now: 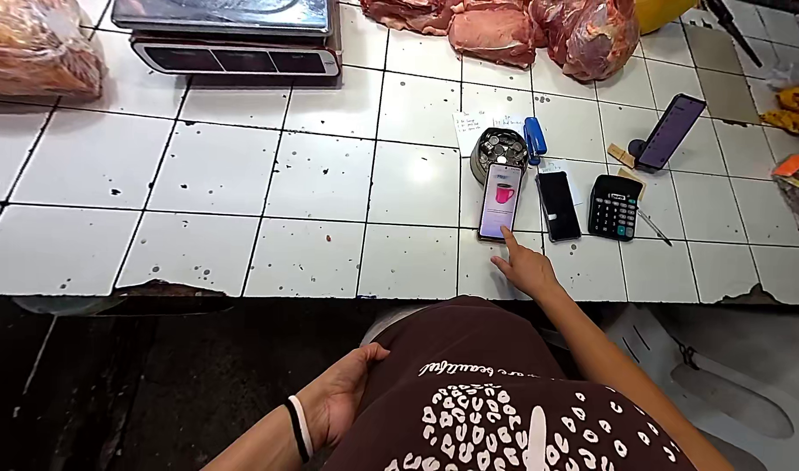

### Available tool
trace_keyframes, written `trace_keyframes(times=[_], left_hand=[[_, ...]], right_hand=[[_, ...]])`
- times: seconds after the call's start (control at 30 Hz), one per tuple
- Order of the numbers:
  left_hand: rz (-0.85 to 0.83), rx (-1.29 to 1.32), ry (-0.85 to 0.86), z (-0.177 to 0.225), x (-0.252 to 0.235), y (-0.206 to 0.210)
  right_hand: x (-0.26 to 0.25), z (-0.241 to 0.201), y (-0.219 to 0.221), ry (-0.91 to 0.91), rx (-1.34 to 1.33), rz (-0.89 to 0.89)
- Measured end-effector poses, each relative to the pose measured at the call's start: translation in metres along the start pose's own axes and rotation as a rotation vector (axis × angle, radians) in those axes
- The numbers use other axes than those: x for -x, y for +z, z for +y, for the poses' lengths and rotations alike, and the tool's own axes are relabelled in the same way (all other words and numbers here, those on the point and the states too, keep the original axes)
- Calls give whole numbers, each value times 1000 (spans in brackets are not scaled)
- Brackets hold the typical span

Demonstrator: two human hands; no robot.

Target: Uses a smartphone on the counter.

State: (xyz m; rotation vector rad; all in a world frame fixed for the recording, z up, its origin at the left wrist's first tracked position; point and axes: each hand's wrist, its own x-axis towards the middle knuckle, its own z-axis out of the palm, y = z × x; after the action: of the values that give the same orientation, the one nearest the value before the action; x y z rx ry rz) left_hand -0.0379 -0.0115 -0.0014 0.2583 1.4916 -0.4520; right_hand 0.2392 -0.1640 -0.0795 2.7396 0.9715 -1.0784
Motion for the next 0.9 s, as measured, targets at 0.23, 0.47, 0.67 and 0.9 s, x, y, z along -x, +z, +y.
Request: trace_keyframes(times=[0.23,0.47,0.67,0.9], left_hand=[[-2,134,23,-39,1,25],[2,285,48,-85,-5,56],[-6,424,64,-125,-9,75],[14,549,65,-161,-10,92]], right_hand=[[-6,12,-17,-76,71,-36],[-15,45,-23,-124,95,26],[-24,56,-25,-142,299,-102],[-25,40,-25,-147,466,-164]])
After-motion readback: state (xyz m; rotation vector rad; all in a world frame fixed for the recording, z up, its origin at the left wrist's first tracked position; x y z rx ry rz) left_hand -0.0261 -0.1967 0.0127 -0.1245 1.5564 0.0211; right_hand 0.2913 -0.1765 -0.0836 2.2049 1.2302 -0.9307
